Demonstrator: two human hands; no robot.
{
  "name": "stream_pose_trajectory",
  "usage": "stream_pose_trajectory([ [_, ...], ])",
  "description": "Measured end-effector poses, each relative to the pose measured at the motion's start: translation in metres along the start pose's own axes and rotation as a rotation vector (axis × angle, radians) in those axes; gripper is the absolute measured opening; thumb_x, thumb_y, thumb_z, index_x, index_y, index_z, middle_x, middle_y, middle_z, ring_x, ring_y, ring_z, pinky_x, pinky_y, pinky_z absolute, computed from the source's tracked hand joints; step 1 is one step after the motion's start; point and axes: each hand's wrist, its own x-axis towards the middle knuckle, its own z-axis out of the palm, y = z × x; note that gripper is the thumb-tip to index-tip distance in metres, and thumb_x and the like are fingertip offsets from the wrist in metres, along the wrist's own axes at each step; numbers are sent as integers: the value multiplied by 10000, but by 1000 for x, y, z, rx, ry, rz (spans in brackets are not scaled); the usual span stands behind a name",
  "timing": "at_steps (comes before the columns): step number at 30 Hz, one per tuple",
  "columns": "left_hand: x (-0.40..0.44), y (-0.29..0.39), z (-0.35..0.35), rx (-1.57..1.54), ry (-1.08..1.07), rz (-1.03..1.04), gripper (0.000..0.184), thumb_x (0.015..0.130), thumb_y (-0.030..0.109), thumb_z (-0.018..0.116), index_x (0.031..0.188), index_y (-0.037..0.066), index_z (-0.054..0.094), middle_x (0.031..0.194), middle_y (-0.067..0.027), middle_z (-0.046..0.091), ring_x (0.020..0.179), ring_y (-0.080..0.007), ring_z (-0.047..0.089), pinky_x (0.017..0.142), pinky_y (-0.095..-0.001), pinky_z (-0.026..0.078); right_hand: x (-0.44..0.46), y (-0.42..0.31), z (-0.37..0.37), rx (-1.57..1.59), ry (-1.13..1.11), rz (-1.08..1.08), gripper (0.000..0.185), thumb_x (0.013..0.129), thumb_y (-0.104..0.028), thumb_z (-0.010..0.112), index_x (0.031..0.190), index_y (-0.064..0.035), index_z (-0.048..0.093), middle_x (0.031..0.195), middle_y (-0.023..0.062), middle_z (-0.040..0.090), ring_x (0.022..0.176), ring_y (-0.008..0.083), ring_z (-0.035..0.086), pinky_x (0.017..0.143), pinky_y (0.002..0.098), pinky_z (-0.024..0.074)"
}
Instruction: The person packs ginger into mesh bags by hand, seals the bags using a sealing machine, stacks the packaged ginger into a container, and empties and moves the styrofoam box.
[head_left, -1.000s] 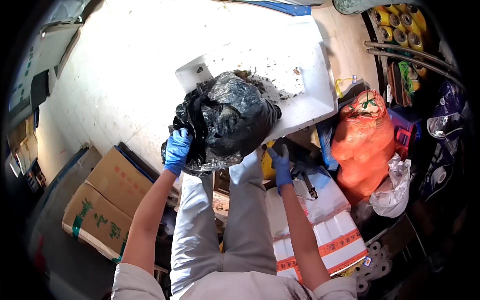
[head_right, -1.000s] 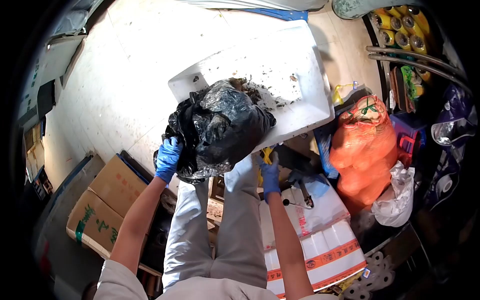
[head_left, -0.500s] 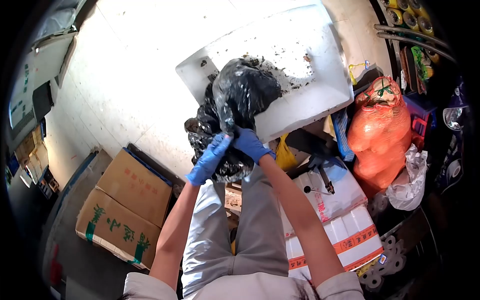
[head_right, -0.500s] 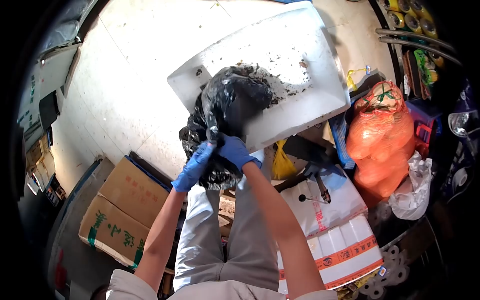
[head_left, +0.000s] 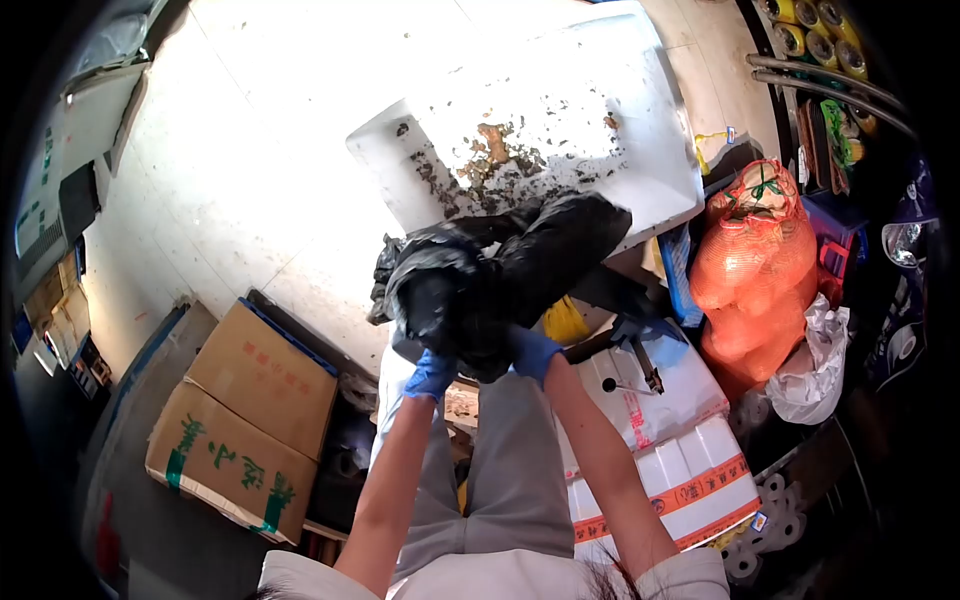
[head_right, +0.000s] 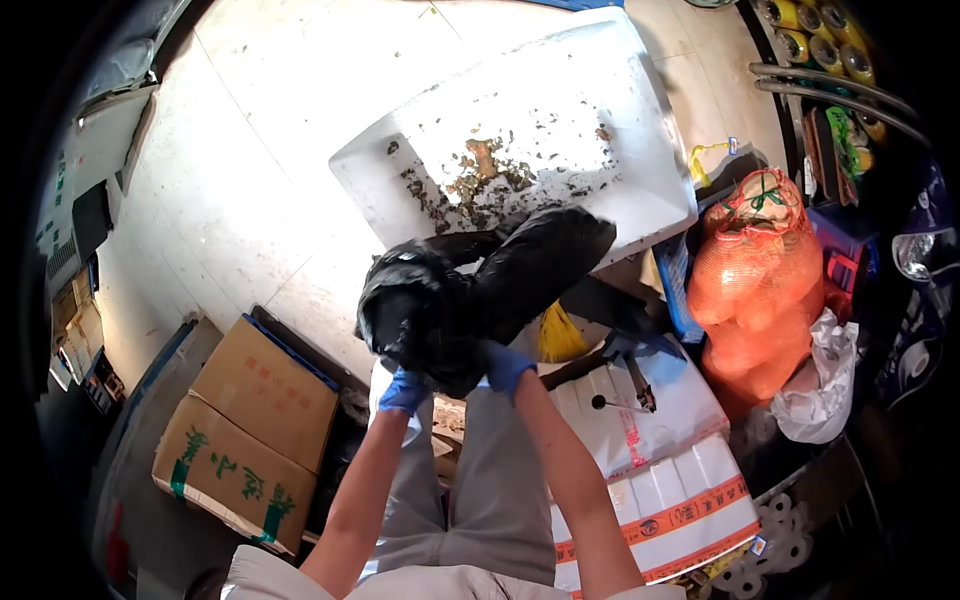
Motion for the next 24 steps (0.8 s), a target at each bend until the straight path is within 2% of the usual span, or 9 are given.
stream_pose_trajectory([
  [1, -18, -24, -3, -250, -107, -131, 509, 815, 133, 505, 1259, 54, 271, 1131, -103, 467, 1015, -178, 462, 871, -299, 387, -12, -19, 24, -478, -91, -90, 315, 848, -168, 426, 1147, -74, 448, 1150, 85, 482, 1057, 197, 453, 904, 316, 359],
  [2, 16, 43, -19, -340, -160, -295, 517, 800, 40, 491, 1262, 47, 262, 1109, -89, 476, 1000, -167, 469, 842, -286, 404, -20, -29, 41, -478, -95, -89, 315, 848, -168, 426, 1147, -74, 448, 1150, 85, 482, 1057, 197, 453, 904, 316, 359],
  [3, 42, 60, -12, -868, 17, -531, 538, 791, -18, 463, 1275, 33, 233, 1106, -80, 476, 970, -158, 482, 822, -267, 410, -25, -39, 55, -829, 84, -322, 335, 851, -215, 432, 1155, -73, 448, 1162, 89, 475, 1065, 210, 440, 927, 321, 340],
  [5, 58, 54, -19, -1065, -23, -511, 526, 779, -53, 451, 1261, 23, 254, 1115, -78, 483, 950, -152, 495, 815, -261, 414, -35, -58, 68, -1168, 281, -565, 361, 855, -262, 439, 1163, -73, 448, 1174, 92, 469, 1072, 223, 427, 950, 326, 320],
  [10, 106, 90, -72, 89, -76, -198, 302, 710, -53, 431, 948, 55, 585, 877, -109, 613, 802, -219, 585, 738, -305, 451, -59, -95, 69, 664, 62, 108, 292, 832, -315, 489, 1044, -116, 518, 707, 21, 515, 675, 149, 512, 689, 328, 445],
  [12, 113, 128, -98, 742, -310, -89, 261, 703, 28, 492, 937, 73, 598, 792, -136, 612, 750, -259, 600, 676, -324, 466, -77, -124, 52, 435, 458, 282, 225, 793, -339, 546, 861, -129, 590, 583, -31, 429, 530, 79, 414, 528, 233, 382],
  [16, 112, 160, -98, 1022, -487, 250, 262, 705, 80, 512, 954, 50, 587, 751, -129, 599, 725, -268, 597, 669, -329, 472, -79, -209, 38, -140, 721, -521, 260, 784, -161, 554, 1030, -76, 571, 709, -3, 516, 594, 32, 428, 538, 149, 364],
  [19, 107, 166, -88, 795, -320, 531, 273, 713, 88, 513, 975, 43, 575, 783, -132, 596, 750, -269, 592, 689, -333, 469, -53, -276, 49, -634, 520, -650, 607, 730, -147, 644, 1260, -98, 351, 1153, 89, 492, 793, 122, 537, 675, 257, 452],
  [24, 94, 141, -99, 596, -257, 482, 323, 729, 106, 516, 1033, -1, 528, 954, -163, 563, 879, -299, 550, 810, -365, 424, -8, -252, 74, -1363, 108, -594, 974, 641, -400, 691, 1349, -129, 80, 857, 158, 523, 757, 297, 537, 697, 370, 435],
])
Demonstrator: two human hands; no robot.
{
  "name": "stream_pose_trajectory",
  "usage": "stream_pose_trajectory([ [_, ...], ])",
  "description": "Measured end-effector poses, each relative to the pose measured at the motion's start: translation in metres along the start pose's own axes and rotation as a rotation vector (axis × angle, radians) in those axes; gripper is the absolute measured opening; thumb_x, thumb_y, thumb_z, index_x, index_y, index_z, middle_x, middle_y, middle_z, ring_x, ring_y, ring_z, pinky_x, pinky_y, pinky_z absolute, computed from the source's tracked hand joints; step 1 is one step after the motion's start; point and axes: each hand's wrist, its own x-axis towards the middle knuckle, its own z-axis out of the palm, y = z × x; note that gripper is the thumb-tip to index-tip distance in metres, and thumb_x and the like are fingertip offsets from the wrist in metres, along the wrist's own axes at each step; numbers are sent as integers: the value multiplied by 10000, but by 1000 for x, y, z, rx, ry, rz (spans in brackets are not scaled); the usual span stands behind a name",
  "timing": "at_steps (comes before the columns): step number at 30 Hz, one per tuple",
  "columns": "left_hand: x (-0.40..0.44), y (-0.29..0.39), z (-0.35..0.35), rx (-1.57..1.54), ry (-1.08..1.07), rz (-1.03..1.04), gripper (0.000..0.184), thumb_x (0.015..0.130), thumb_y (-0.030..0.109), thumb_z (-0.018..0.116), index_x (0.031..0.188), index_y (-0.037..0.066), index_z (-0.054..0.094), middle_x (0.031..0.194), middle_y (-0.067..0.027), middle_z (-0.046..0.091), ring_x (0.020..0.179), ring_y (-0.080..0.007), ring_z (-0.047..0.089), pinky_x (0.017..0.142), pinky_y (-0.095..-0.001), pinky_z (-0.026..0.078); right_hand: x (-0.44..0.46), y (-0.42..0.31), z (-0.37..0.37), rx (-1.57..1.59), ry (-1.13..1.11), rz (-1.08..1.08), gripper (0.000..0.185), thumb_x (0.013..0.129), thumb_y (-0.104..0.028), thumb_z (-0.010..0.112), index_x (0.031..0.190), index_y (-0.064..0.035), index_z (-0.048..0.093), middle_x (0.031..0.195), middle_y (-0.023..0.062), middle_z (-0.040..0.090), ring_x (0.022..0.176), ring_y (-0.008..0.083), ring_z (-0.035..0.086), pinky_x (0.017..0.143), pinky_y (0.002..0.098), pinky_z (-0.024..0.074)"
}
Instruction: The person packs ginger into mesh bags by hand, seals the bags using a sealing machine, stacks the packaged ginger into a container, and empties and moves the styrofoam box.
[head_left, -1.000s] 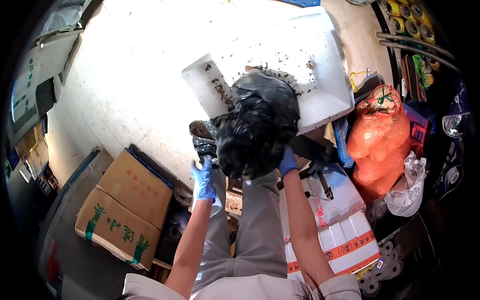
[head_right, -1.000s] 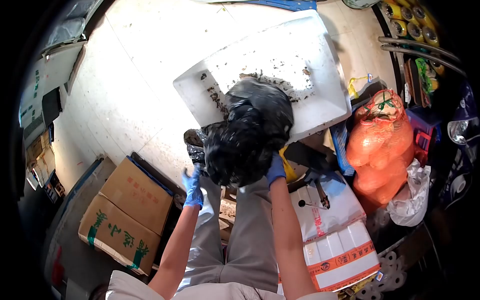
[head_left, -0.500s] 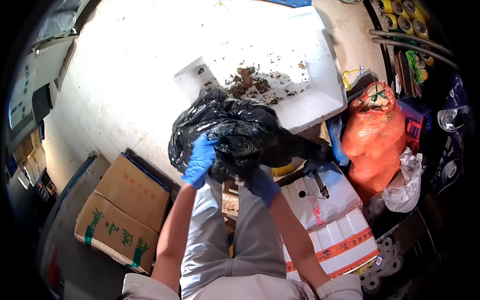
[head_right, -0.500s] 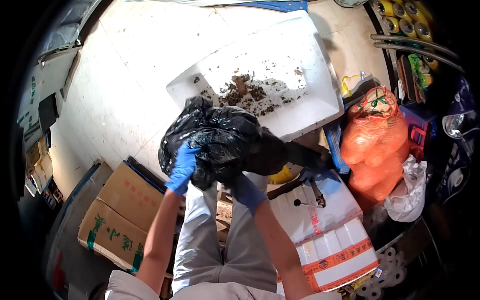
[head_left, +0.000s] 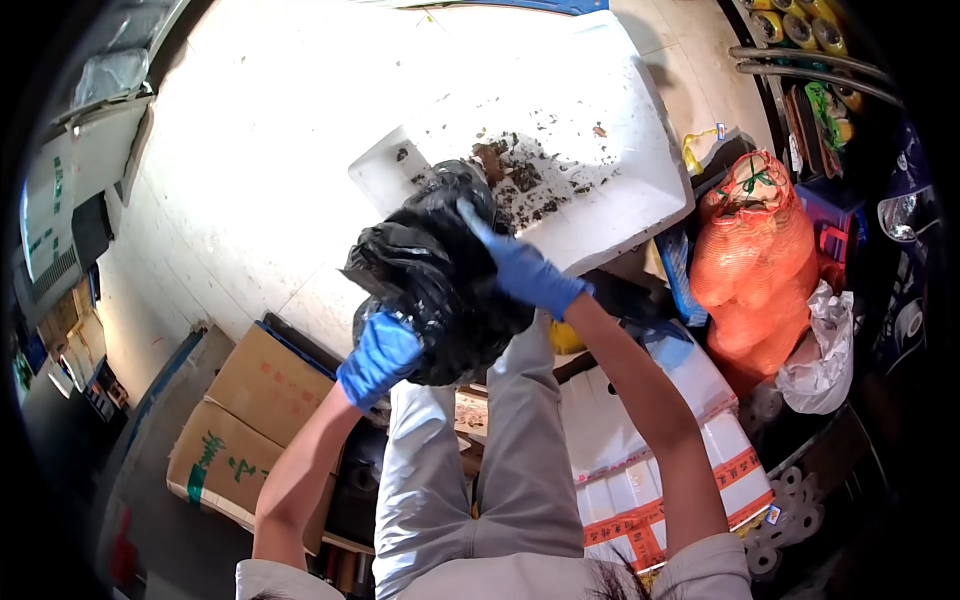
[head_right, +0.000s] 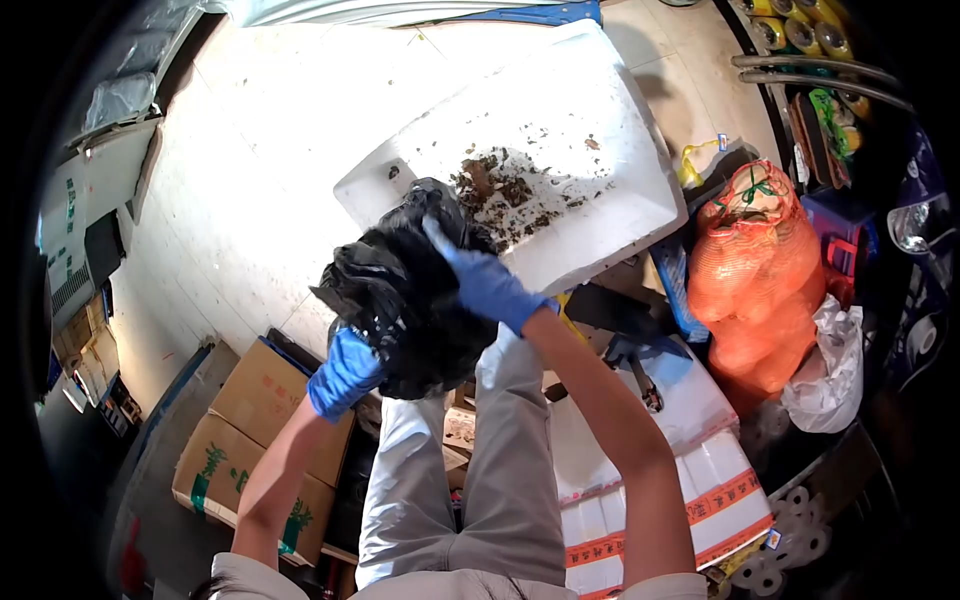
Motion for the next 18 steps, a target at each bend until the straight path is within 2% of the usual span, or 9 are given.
stream_pose_trajectory([
  [2, -18, 0, -7, -231, -88, -188, 305, 712, 84, 523, 1002, -9, 549, 958, -167, 569, 883, -315, 547, 821, -375, 416, -20, -5, 28, -19, -32, -25, 1002, 615, -479, 670, 1350, -147, 76, 803, 162, 527, 756, 319, 537, 710, 385, 435],
  [3, -20, 1, -7, -69, -86, 73, 302, 707, 80, 531, 995, -8, 555, 930, -152, 581, 847, -312, 558, 792, -373, 429, -29, -19, 22, 64, -151, 35, 995, 604, -459, 687, 1349, -169, 94, 854, 186, 530, 791, 341, 534, 742, 409, 428],
  [5, -39, 0, -1, -91, -97, 62, 322, 685, 116, 606, 986, 13, 563, 954, -136, 579, 901, -304, 548, 810, -385, 420, -46, -26, 32, 187, -222, 104, 967, 599, -423, 700, 1344, -187, 130, 897, 197, 531, 835, 346, 529, 777, 414, 418],
  [6, -46, -1, 1, -103, -121, -30, 255, 684, 103, 606, 924, 18, 591, 876, -121, 592, 825, -304, 565, 788, -381, 433, -52, -25, 34, 188, -218, 106, 967, 599, -423, 700, 1344, -187, 130, 897, 197, 531, 835, 346, 529, 777, 414, 418],
  [11, -20, 17, -10, -330, -239, 6, 271, 678, 85, 600, 944, 34, 587, 858, -110, 589, 800, -294, 568, 789, -378, 435, -78, -26, 54, 413, -163, 41, 891, 598, -272, 699, 1328, -165, 199, 941, 193, 527, 882, 342, 520, 807, 387, 410],
  [12, -16, 22, -8, -190, -173, 56, 292, 674, 83, 600, 961, 35, 579, 872, -119, 586, 815, -293, 564, 793, -376, 433, -80, -27, 63, 431, 6, -1, 761, 605, -236, 683, 1270, -133, 326, 907, 191, 550, 844, 346, 538, 776, 381, 427],
  [13, -11, 27, -8, -49, -104, 104, 312, 670, 82, 600, 977, 36, 570, 886, -128, 582, 831, -293, 561, 797, -375, 431, -82, -23, 68, 428, 13, 1, 761, 605, -236, 683, 1270, -133, 326, 907, 191, 550, 844, 346, 538, 776, 381, 427],
  [15, -1, 30, -4, 59, -40, 125, 349, 664, 83, 598, 1008, 37, 555, 938, -148, 567, 866, -310, 549, 813, -377, 423, -78, -28, 63, 621, -122, 270, 603, 592, -190, 696, 1130, -53, 460, 972, 175, 563, 887, 291, 558, 789, 349, 435],
  [18, -7, 13, 25, -269, -136, -170, 334, 671, 73, 604, 1000, 43, 561, 1002, -153, 547, 879, -326, 546, 810, -370, 426, -81, -13, 66, 503, -166, 517, 492, 617, -165, 680, 1063, -51, 507, 883, 152, 597, 819, 273, 584, 745, 338, 451],
])
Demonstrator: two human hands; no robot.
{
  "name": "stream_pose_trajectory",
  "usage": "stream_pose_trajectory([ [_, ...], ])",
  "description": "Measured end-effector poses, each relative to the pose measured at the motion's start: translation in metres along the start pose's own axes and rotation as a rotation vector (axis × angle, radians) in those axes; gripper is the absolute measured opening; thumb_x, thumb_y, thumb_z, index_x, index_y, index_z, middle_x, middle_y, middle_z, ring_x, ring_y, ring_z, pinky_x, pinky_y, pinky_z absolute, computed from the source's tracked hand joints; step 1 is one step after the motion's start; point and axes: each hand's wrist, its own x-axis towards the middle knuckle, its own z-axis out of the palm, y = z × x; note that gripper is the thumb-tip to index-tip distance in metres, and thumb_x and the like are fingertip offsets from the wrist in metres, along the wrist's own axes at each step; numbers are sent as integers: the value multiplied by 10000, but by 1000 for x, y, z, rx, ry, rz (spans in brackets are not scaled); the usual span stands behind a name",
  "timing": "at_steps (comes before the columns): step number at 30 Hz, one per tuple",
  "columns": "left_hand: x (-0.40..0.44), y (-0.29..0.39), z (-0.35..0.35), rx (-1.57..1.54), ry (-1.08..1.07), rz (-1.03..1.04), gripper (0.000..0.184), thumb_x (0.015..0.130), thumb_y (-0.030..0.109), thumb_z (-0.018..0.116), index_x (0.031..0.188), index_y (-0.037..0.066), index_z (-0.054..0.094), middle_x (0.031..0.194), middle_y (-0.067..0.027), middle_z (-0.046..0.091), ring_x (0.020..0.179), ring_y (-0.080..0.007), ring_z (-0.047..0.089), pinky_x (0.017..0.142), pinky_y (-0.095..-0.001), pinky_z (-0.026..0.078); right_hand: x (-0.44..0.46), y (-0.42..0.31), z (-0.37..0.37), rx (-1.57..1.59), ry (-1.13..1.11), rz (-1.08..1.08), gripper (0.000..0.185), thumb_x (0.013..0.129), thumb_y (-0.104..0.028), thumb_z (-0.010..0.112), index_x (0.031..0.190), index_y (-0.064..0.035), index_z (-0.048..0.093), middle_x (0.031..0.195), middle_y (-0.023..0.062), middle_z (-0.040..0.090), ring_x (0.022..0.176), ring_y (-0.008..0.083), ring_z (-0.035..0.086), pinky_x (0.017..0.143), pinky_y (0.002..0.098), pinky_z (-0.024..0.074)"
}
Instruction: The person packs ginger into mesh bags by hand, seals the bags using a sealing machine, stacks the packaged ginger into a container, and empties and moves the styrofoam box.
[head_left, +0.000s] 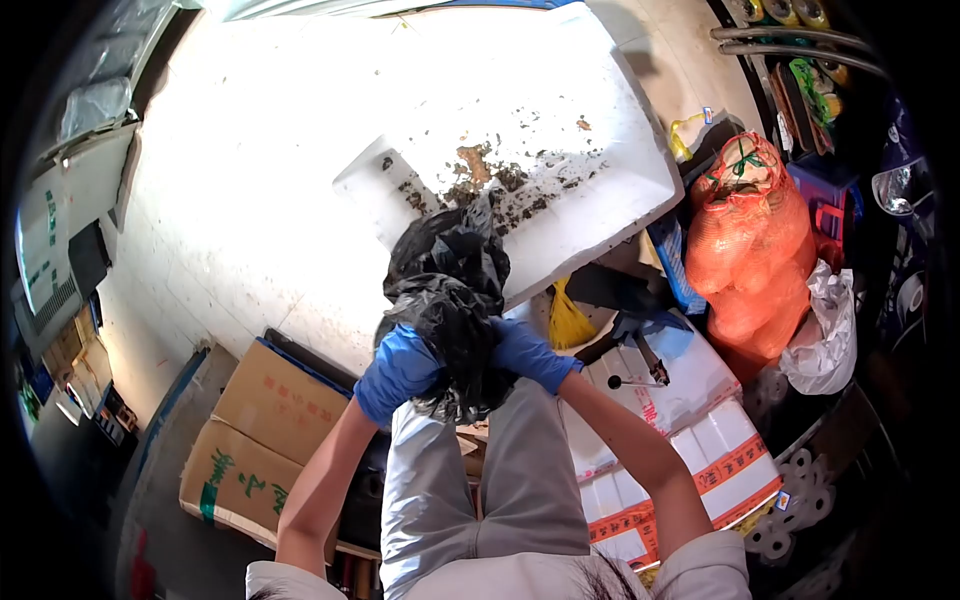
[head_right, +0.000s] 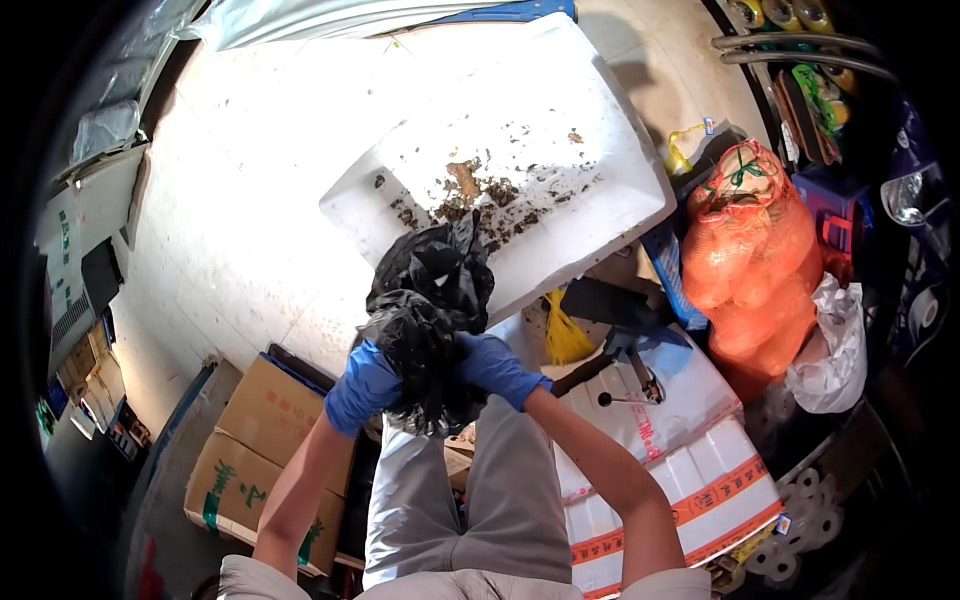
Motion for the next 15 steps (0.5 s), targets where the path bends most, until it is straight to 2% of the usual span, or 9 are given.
stream_pose_trajectory([
  [1, 1, -6, -1, 3, -2, 6, 334, 671, 73, 604, 1000, 43, 561, 1002, -153, 547, 879, -326, 546, 810, -370, 426, 1, 8, -7, 2, 7, -2, 492, 617, -165, 680, 1063, -51, 507, 883, 152, 597, 819, 273, 584, 745, 338, 451],
  [3, 12, -4, -14, 202, -62, 298, 331, 680, 44, 608, 1007, 52, 561, 1007, -150, 548, 883, -318, 548, 805, -364, 430, -1, 32, -28, -165, 314, -44, 417, 647, -127, 654, 1038, -53, 529, 854, 137, 610, 794, 228, 592, 721, 313, 455],
  [4, 18, 10, -23, 140, 78, 362, 341, 689, 23, 602, 1025, 54, 555, 1022, -156, 539, 925, -309, 529, 836, -350, 413, 1, 45, -39, -2, 338, -103, 374, 650, -123, 636, 1005, -57, 541, 841, 137, 611, 777, 225, 597, 706, 311, 458],
  [5, 28, 24, -35, 179, -83, 120, 333, 709, 21, 580, 1039, 37, 544, 1041, -160, 526, 992, -297, 493, 879, -336, 382, 4, 55, -52, 160, 360, -164, 331, 653, -119, 618, 972, -61, 552, 828, 137, 611, 760, 222, 601, 690, 310, 461],
  [7, 26, 7, -38, 31, 82, -21, 365, 721, -2, 538, 1078, 75, 523, 1033, -148, 516, 980, -296, 486, 839, -331, 404, 10, 44, -81, 152, 353, -113, 289, 681, -103, 604, 959, -41, 554, 831, 122, 618, 773, 176, 594, 704, 298, 455],
  [9, 33, 2, -40, -121, 277, -73, 352, 762, 13, 514, 1111, 51, 498, 1071, -145, 504, 1016, -286, 470, 872, -326, 376, 30, 33, -108, 171, 386, -417, 275, 676, -76, 582, 948, -47, 557, 830, 120, 610, 798, 212, 592, 717, 312, 452],
  [11, 48, 7, -43, 19, 400, -60, 395, 772, 30, 540, 1158, 43, 455, 1147, -120, 459, 1055, -223, 436, 894, -307, 340, 56, 7, -142, -395, 547, -582, 281, 650, -55, 555, 931, -55, 562, 840, 118, 594, 790, 268, 572, 726, 337, 441],
  [13, 80, 19, -44, 84, 518, 21, 417, 760, 19, 545, 1166, 52, 455, 1171, -124, 444, 1100, -234, 404, 914, -314, 326, 95, -3, -172, -484, 740, -582, 288, 616, -75, 563, 903, -82, 569, 837, 106, 576, 803, 292, 541, 767, 376, 408],
  [15, 122, 28, -45, 203, 463, 197, 495, 710, -6, 557, 1188, 66, 450, 1206, -142, 421, 1147, -276, 363, 949, -334, 300, 131, -12, -200, -722, 916, -630, 285, 609, -110, 585, 892, -92, 563, 842, 84, 567, 846, 277, 525, 772, 410, 373],
])
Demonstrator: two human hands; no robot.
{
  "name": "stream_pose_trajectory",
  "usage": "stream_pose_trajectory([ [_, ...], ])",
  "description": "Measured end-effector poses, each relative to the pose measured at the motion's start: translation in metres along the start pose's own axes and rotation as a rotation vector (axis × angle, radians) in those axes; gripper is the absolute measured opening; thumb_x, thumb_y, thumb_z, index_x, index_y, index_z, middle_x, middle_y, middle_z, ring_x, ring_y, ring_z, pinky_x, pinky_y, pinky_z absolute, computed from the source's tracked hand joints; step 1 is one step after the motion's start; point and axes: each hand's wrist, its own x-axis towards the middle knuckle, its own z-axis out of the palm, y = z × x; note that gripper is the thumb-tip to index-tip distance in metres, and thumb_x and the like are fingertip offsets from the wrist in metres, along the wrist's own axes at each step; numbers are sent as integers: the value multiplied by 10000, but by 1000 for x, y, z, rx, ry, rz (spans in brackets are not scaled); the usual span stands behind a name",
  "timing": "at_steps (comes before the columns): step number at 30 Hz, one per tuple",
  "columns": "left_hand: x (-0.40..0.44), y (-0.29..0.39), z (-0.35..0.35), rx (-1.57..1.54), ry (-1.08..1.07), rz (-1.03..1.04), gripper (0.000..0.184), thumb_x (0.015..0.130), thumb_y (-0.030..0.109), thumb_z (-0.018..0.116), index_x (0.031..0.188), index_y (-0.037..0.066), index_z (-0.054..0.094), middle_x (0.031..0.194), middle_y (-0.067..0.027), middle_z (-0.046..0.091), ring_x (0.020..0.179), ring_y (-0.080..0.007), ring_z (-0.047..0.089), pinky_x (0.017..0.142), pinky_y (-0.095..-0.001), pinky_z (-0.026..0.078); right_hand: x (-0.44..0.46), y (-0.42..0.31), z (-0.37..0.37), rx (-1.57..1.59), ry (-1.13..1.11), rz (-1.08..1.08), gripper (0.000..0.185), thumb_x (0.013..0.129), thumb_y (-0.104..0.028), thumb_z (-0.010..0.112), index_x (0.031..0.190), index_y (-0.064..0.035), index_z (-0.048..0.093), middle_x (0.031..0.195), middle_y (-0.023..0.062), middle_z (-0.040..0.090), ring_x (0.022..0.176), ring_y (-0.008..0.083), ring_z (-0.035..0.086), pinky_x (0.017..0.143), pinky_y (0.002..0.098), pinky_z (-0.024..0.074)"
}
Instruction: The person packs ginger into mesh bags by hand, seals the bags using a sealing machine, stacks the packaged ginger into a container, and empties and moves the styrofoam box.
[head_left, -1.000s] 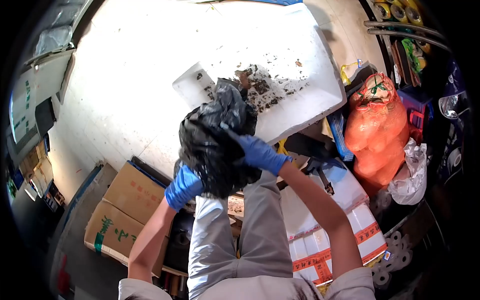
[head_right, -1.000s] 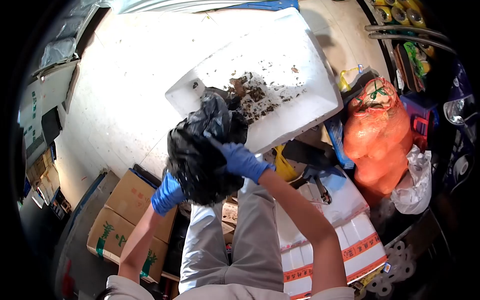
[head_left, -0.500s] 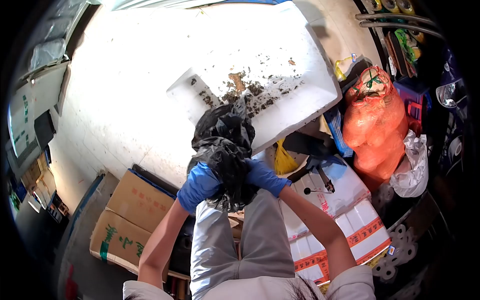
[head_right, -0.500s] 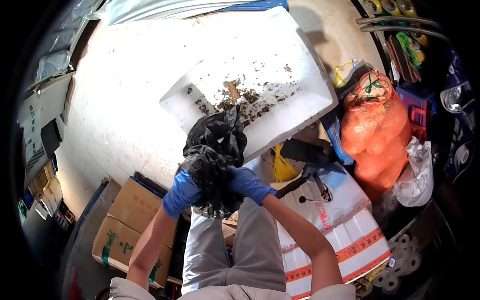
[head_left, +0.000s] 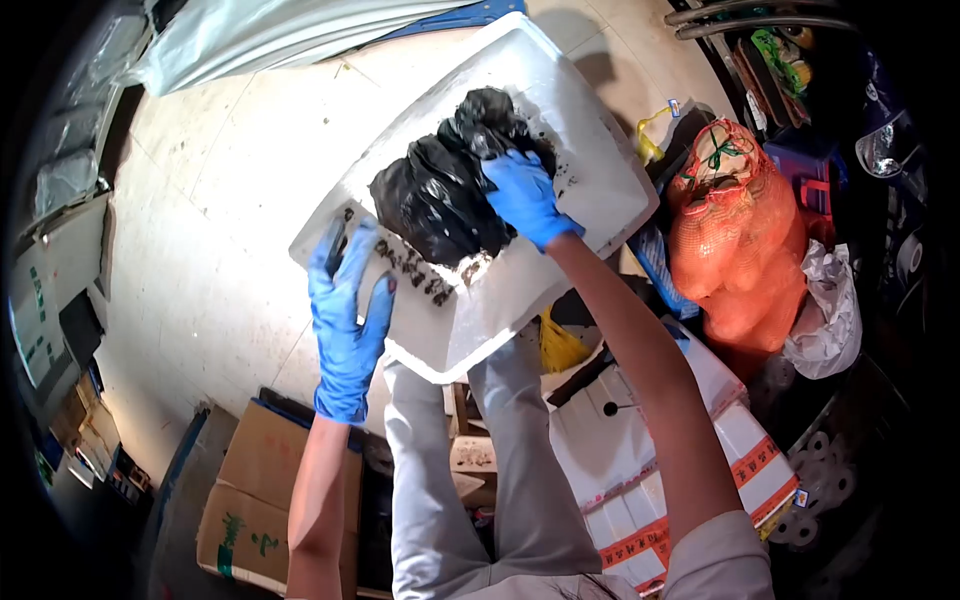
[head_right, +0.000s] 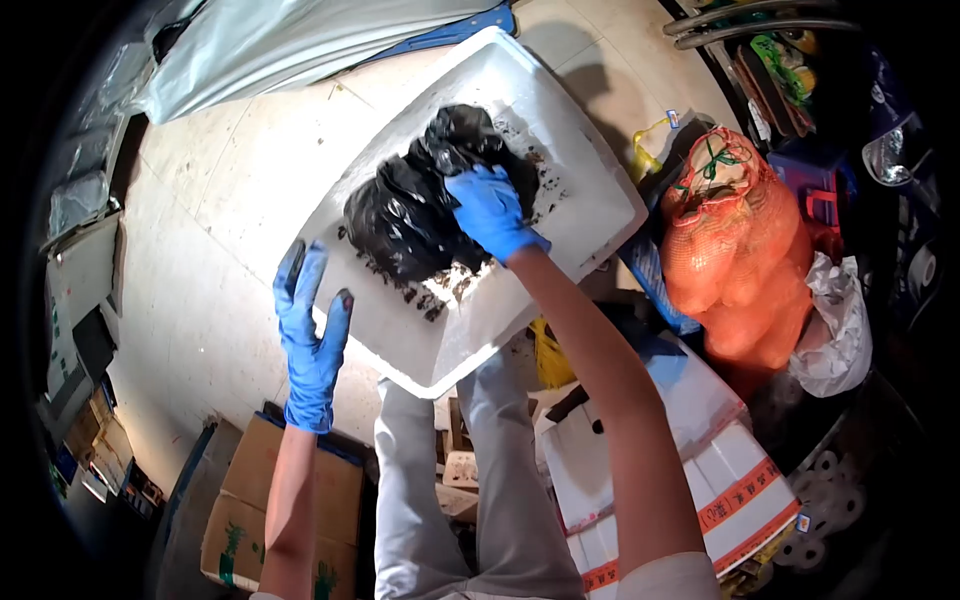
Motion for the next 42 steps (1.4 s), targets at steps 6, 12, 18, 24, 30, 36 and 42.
stream_pose_trajectory([
  [6, 97, -68, 150, 258, -239, 310, 529, 706, 123, 591, 1209, 184, 442, 1282, -128, 332, 1167, -316, 311, 994, -382, 220, 50, 106, 127, -428, -368, 188, 293, 683, -221, 525, 955, -131, 587, 976, 92, 540, 998, 250, 465, 794, 371, 338],
  [12, 106, -158, 305, 634, -227, 463, 647, 734, 119, 524, 1303, 273, 258, 1346, -44, 243, 1179, -339, 293, 925, -590, 212, -5, 131, 79, -1, 163, 84, 654, 630, -235, 696, 1204, -108, 410, 907, 122, 514, 822, 281, 479, 760, 406, 374],
  [18, 149, -154, 390, 905, -558, 777, 514, 774, 44, 399, 1227, 285, 375, 1335, -52, 277, 1225, -362, 231, 961, -580, 211, -81, 172, 106, 589, 389, 1421, 464, 794, -324, 519, 1160, -52, 431, 820, 169, 582, 717, 198, 570, 635, 306, 442],
  [24, 163, -244, 366, 1432, -452, 586, 425, 794, 50, 339, 1211, -18, 385, 1284, -150, 328, 1210, -337, 258, 1011, -440, 195, -44, 189, 164, 88, 259, 1131, 287, 782, -275, 483, 995, -99, 564, 750, 162, 599, 700, 305, 580, 642, 394, 449],
  [30, 158, -243, 352, 1406, -567, 514, 372, 808, 60, 354, 1162, -37, 417, 1235, -170, 372, 1186, -350, 295, 1011, -449, 208, -21, 235, 186, -88, 177, 925, 292, 747, -172, 495, 1034, -184, 548, 742, 143, 599, 700, 306, 582, 615, 410, 451],
  [36, 150, -251, 359, 1212, -246, 483, 370, 806, 63, 377, 1172, 15, 407, 1232, -245, 330, 1147, -351, 337, 985, -407, 264, 0, 246, 211, -205, 116, 797, 162, 767, -215, 515, 880, -102, 539, 705, 150, 585, 687, 321, 575, 609, 418, 441],
  [42, 101, -158, 267, 482, -226, 518, 327, 746, 43, 451, 1070, 51, 493, 1200, -114, 412, 1111, -306, 374, 926, -398, 316, -30, 145, 133, 1758, 344, 1021, 140, 824, -196, 452, 721, -104, 473, 518, -46, 365, 463, 66, 349, 466, 224, 356],
])
